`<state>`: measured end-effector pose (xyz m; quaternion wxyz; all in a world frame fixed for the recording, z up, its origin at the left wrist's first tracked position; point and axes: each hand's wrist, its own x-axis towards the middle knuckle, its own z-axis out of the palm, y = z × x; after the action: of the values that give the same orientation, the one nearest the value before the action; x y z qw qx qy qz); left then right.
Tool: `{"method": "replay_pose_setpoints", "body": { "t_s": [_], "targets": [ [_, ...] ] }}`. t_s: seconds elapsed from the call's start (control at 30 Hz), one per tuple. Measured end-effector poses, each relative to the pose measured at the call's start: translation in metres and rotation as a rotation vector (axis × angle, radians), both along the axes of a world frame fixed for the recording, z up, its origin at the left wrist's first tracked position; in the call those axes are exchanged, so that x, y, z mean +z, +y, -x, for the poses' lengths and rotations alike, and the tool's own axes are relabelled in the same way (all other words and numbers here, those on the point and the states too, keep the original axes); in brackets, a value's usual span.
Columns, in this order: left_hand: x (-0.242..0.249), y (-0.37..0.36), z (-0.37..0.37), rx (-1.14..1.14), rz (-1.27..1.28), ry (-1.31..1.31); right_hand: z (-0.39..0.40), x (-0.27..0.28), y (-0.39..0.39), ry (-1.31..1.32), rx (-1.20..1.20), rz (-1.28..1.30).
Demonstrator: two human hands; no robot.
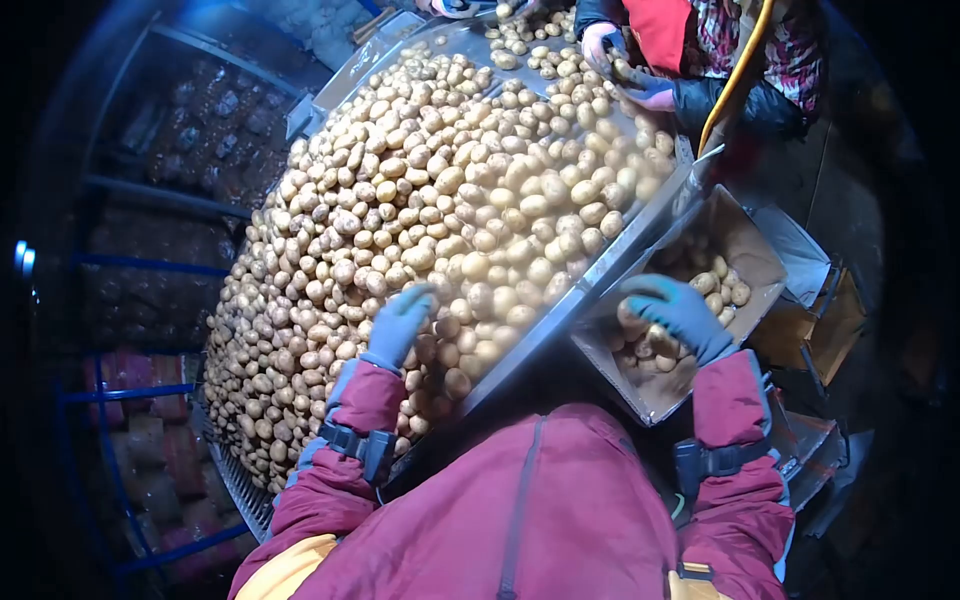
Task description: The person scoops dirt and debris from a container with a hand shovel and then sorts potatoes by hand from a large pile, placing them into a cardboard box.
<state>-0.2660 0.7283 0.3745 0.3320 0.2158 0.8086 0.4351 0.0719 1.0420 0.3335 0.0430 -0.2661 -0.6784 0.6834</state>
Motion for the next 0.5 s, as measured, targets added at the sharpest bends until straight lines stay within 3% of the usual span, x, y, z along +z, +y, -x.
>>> {"method": "replay_pose_setpoints", "body": {
  "t_s": [0.07, 0.13, 0.23, 0.37, 0.4, 0.43, 0.5],
  "targets": [
    [-0.001, -0.005, 0.027, 0.141, -0.018, 0.015, -0.004, 0.001, 0.014, 0.034, -0.146, -0.067],
    [-0.037, -0.013, 0.066, 0.178, -0.093, 0.158, 0.001, -0.003, 0.01, 0.086, -0.209, 0.147],
    [-0.05, 0.007, 0.095, 0.082, 0.025, 0.261, 0.027, 0.002, -0.01, 0.008, -0.207, 0.348],
    [-0.08, 0.045, 0.104, -0.249, 0.12, 0.674, 0.066, 0.02, -0.057, -0.115, -0.198, 0.42],
    [-0.081, 0.053, 0.105, -0.241, 0.23, 0.739, 0.074, 0.013, -0.064, -0.073, -0.172, 0.466],
    [-0.044, 0.075, 0.091, -0.2, 0.375, 0.606, 0.08, 0.004, -0.07, -0.037, -0.14, 0.518],
    [-0.072, 0.083, 0.113, 0.082, -0.124, -0.15, 0.097, 0.013, -0.072, -0.079, -0.107, 0.573]
  ]
}}
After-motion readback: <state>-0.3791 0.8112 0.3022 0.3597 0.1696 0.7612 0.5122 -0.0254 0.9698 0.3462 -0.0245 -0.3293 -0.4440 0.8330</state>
